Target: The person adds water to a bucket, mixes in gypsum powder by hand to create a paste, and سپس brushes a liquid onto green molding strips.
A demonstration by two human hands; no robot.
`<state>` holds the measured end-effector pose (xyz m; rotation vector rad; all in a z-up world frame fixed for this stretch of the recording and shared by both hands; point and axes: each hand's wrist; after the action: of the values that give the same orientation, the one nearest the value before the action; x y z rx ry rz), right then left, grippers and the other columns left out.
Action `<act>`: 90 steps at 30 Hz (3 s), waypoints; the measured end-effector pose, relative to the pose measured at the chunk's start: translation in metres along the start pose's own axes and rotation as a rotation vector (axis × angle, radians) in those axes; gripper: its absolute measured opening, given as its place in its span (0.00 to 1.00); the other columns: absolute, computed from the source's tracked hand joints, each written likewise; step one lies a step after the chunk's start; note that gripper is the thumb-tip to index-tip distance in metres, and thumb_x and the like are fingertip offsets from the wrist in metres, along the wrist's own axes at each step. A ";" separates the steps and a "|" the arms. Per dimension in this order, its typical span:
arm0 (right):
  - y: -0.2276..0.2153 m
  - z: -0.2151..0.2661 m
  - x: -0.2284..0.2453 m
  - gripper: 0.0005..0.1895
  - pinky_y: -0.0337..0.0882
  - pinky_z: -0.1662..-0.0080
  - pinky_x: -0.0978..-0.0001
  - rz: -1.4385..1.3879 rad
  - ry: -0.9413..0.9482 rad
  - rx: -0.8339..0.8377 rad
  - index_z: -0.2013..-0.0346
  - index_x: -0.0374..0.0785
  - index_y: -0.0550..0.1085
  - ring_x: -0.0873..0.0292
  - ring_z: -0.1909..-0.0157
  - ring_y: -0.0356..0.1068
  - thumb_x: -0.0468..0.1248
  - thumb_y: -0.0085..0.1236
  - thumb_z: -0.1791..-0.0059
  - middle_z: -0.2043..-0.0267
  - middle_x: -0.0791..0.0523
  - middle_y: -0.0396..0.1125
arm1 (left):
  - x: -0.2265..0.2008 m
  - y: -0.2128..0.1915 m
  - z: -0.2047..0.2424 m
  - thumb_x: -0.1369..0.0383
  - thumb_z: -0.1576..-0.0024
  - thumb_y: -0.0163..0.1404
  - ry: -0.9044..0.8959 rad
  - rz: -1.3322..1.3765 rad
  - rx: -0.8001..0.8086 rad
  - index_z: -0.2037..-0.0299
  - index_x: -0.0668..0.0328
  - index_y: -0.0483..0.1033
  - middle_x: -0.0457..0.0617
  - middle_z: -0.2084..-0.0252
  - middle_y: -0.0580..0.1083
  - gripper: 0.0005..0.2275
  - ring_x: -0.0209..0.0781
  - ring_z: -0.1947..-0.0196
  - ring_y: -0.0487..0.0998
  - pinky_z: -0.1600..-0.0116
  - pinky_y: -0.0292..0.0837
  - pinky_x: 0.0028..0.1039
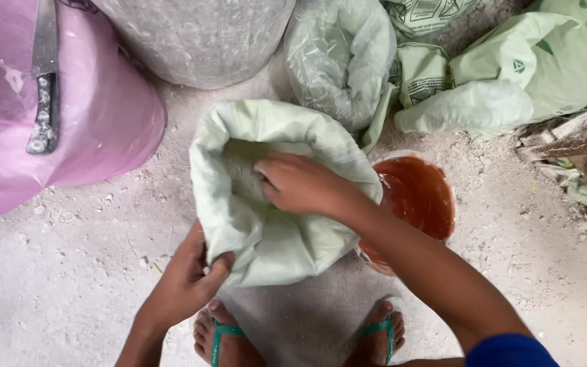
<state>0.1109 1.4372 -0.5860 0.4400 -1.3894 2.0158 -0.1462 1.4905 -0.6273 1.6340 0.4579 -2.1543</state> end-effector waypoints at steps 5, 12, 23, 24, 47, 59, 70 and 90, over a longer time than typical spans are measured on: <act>0.088 -0.126 -0.095 0.21 0.55 0.32 0.47 0.674 0.088 0.084 0.39 0.46 0.70 0.45 0.33 0.61 0.46 0.34 0.41 0.33 0.50 0.63 | -0.010 0.005 -0.002 0.69 0.44 0.47 -0.023 -0.097 0.031 0.46 0.58 0.71 0.48 0.57 0.75 0.15 0.36 0.58 0.76 0.54 0.74 0.28; 0.101 -0.106 -0.116 0.27 0.53 0.29 0.59 1.062 0.186 0.255 0.31 0.49 0.59 0.54 0.30 0.55 0.57 0.31 0.40 0.33 0.51 0.60 | 0.001 -0.003 -0.002 0.70 0.46 0.48 -0.021 -0.172 -0.020 0.60 0.58 0.71 0.45 0.65 0.70 0.06 0.36 0.65 0.69 0.61 0.67 0.29; -0.058 0.054 -0.002 0.12 0.64 0.66 0.72 -0.258 0.033 -0.018 0.58 0.45 0.79 0.67 0.70 0.62 0.46 0.52 0.46 0.71 0.63 0.67 | -0.012 -0.018 -0.021 0.84 0.48 0.44 0.449 -0.757 -0.569 0.40 0.83 0.54 0.72 0.44 0.60 0.24 0.66 0.42 0.62 0.39 0.62 0.52; -0.064 0.059 0.000 0.12 0.64 0.66 0.72 -0.257 0.032 -0.026 0.58 0.45 0.79 0.67 0.70 0.62 0.46 0.52 0.46 0.71 0.63 0.67 | -0.031 -0.013 -0.021 0.84 0.48 0.44 0.457 -0.759 -0.568 0.40 0.83 0.54 0.72 0.44 0.60 0.24 0.66 0.42 0.62 0.39 0.62 0.52; -0.021 0.038 -0.033 0.12 0.75 0.58 0.61 -0.524 -0.214 0.033 0.60 0.33 0.77 0.58 0.66 0.71 0.38 0.49 0.43 0.71 0.50 0.73 | -0.216 -0.017 -0.082 0.67 0.39 0.60 1.209 -1.656 -0.733 0.40 0.57 0.75 0.50 0.55 0.74 0.18 0.46 0.56 0.75 0.52 0.71 0.33; 0.089 -0.068 -0.118 0.33 0.67 0.37 0.43 -0.117 0.130 0.010 0.30 0.23 0.58 0.36 0.35 0.65 0.47 0.38 0.42 0.35 0.35 0.62 | -0.076 0.027 -0.053 0.52 0.38 0.50 0.423 -1.070 -0.675 0.35 0.73 0.60 0.72 0.49 0.67 0.31 0.74 0.49 0.75 0.53 0.73 0.53; 0.104 -0.093 -0.108 0.27 0.65 0.44 0.82 -0.588 0.174 -0.265 0.38 0.28 0.70 0.62 0.49 0.69 0.46 0.37 0.40 0.45 0.48 0.73 | -0.003 0.013 -0.042 0.62 0.42 0.58 -0.083 -0.405 -0.566 0.49 0.72 0.69 0.70 0.67 0.77 0.20 0.75 0.62 0.81 0.65 0.74 0.55; 0.057 -0.045 -0.099 0.16 0.74 0.57 0.42 -0.017 0.031 -0.131 0.61 0.27 0.78 0.32 0.58 0.75 0.37 0.47 0.46 0.63 0.38 0.73 | -0.043 0.035 -0.060 0.62 0.39 0.54 0.296 -1.225 -0.655 0.41 0.43 0.74 0.68 0.30 0.59 0.16 0.72 0.31 0.62 0.42 0.65 0.57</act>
<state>0.1495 1.4338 -0.7026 0.3601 -1.4829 1.8973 -0.0682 1.4941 -0.6024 1.3574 2.4380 -1.9444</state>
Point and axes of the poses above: each hand's wrist, its own z-axis away from the middle knuckle, its own y-axis out of the palm, x = y × z
